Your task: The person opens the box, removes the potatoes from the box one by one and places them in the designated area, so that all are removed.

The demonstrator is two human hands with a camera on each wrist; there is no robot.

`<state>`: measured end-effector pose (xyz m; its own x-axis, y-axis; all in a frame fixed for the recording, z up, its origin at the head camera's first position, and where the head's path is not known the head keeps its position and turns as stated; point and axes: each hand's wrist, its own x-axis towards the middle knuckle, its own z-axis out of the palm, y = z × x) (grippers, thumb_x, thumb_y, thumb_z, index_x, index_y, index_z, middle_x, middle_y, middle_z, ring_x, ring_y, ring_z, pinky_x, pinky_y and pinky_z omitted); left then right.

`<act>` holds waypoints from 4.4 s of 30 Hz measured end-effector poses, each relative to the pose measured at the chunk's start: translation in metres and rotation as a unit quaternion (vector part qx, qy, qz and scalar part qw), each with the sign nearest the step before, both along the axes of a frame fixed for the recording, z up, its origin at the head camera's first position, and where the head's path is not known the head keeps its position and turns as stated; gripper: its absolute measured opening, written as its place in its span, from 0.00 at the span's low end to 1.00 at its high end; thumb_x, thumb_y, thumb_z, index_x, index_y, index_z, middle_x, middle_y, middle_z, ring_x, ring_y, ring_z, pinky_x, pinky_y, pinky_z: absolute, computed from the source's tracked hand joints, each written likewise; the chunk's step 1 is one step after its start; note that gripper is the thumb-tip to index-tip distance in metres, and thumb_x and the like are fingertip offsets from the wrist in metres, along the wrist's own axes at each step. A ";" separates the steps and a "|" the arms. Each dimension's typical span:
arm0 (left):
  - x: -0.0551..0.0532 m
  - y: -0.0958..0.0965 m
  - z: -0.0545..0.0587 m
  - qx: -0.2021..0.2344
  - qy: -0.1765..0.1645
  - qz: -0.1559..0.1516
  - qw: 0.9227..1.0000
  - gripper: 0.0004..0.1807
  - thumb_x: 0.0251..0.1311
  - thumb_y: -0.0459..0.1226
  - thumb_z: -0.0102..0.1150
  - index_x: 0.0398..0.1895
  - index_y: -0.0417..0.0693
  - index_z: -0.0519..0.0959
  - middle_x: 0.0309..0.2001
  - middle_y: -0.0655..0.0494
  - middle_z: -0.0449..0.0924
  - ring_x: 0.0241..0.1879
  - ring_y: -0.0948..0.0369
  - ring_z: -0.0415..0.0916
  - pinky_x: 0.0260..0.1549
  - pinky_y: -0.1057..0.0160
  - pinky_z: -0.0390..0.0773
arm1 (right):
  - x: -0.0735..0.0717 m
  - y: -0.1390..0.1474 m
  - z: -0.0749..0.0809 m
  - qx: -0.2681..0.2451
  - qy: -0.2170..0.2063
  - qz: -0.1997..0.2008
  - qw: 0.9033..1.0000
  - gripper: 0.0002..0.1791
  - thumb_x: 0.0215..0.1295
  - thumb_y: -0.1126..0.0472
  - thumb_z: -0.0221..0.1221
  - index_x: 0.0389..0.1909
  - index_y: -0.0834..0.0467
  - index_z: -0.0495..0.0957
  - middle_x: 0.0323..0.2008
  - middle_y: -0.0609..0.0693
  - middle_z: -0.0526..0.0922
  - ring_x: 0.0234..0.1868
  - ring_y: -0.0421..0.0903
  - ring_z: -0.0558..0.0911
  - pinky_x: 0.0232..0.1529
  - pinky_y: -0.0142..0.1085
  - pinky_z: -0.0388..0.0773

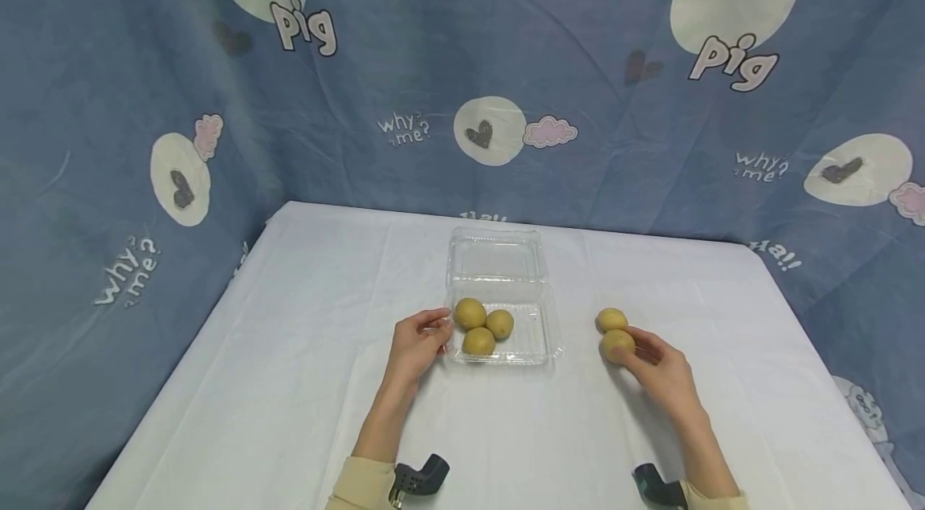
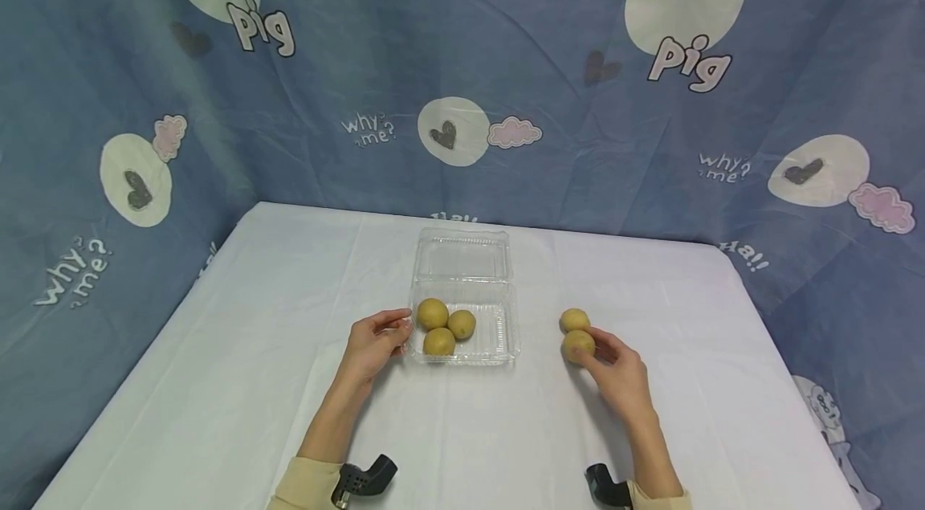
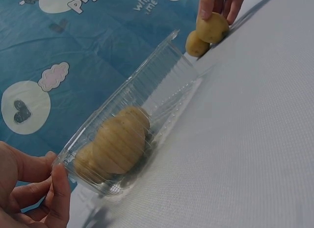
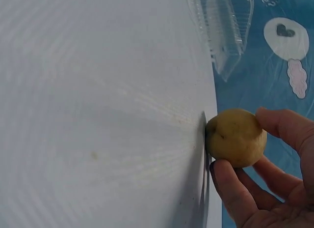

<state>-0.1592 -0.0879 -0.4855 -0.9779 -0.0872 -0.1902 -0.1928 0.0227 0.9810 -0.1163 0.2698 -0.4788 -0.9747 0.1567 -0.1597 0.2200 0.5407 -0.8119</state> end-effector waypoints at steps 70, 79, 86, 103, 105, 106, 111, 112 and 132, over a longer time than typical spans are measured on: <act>0.000 0.000 0.000 0.018 0.006 0.001 1.000 0.14 0.62 0.28 0.62 0.51 0.33 0.80 0.39 0.47 0.78 0.28 0.60 0.76 0.24 0.70 0.77 | 0.017 -0.016 -0.004 -0.081 -0.003 0.059 0.995 0.20 0.65 0.57 0.64 0.49 0.68 0.79 0.42 0.58 0.84 0.39 0.48 0.85 0.38 0.34 0.83; 0.000 -0.001 0.000 0.014 0.004 -0.001 1.000 0.14 0.62 0.29 0.62 0.51 0.33 0.80 0.38 0.48 0.77 0.26 0.62 0.74 0.23 0.70 0.76 | 0.008 -0.027 0.004 -0.064 0.060 0.119 0.989 0.20 0.64 0.57 0.65 0.52 0.66 0.80 0.38 0.56 0.85 0.37 0.47 0.86 0.37 0.33 0.83; 0.000 0.000 0.002 0.016 0.007 -0.003 1.000 0.14 0.62 0.29 0.62 0.51 0.33 0.80 0.38 0.47 0.78 0.26 0.62 0.74 0.23 0.70 0.76 | 0.001 -0.040 0.016 -0.048 0.117 0.145 0.981 0.18 0.65 0.59 0.64 0.51 0.64 0.80 0.39 0.50 0.85 0.40 0.45 0.85 0.42 0.33 0.81; -0.001 0.001 0.000 0.009 0.004 0.000 1.000 0.14 0.62 0.29 0.61 0.51 0.33 0.80 0.38 0.47 0.78 0.27 0.61 0.75 0.23 0.70 0.76 | -0.014 -0.078 0.031 -0.058 0.174 0.167 0.969 0.15 0.63 0.61 0.66 0.48 0.62 0.83 0.38 0.47 0.87 0.40 0.42 0.84 0.42 0.34 0.81; -0.001 0.001 0.001 0.006 0.005 0.000 1.000 0.15 0.62 0.30 0.62 0.51 0.33 0.80 0.38 0.47 0.78 0.27 0.61 0.75 0.24 0.70 0.77 | -0.015 -0.082 0.032 -0.053 0.170 0.169 0.970 0.15 0.62 0.61 0.67 0.48 0.62 0.83 0.38 0.47 0.87 0.40 0.42 0.84 0.42 0.34 0.82; -0.001 0.001 0.001 0.004 0.004 0.000 1.000 0.15 0.62 0.30 0.62 0.51 0.33 0.80 0.38 0.47 0.78 0.27 0.61 0.75 0.24 0.70 0.77 | -0.016 -0.084 0.032 -0.051 0.166 0.170 0.970 0.15 0.62 0.60 0.67 0.48 0.62 0.83 0.38 0.47 0.87 0.41 0.42 0.84 0.42 0.34 0.82; 0.000 0.002 0.000 0.007 -0.002 0.008 1.000 0.15 0.62 0.30 0.62 0.51 0.34 0.80 0.38 0.48 0.78 0.28 0.63 0.75 0.25 0.70 0.78 | -0.020 -0.095 0.033 -0.044 0.146 0.181 0.971 0.15 0.63 0.58 0.67 0.49 0.60 0.83 0.42 0.47 0.86 0.44 0.44 0.84 0.45 0.35 0.81; 0.000 0.002 0.000 0.011 -0.002 0.009 1.000 0.15 0.61 0.29 0.62 0.51 0.33 0.80 0.38 0.48 0.78 0.29 0.63 0.75 0.25 0.70 0.78 | -0.022 -0.097 0.033 -0.045 0.145 0.186 0.971 0.15 0.63 0.58 0.66 0.49 0.59 0.83 0.43 0.49 0.86 0.45 0.45 0.83 0.46 0.36 0.81; 0.001 0.004 0.000 0.016 -0.006 0.005 1.000 0.16 0.62 0.30 0.63 0.51 0.32 0.79 0.37 0.49 0.77 0.27 0.64 0.74 0.24 0.69 0.78 | -0.041 -0.127 0.025 -0.041 0.090 0.228 0.969 0.25 0.67 0.57 0.62 0.61 0.65 0.74 0.59 0.60 0.76 0.58 0.59 0.76 0.55 0.43 0.77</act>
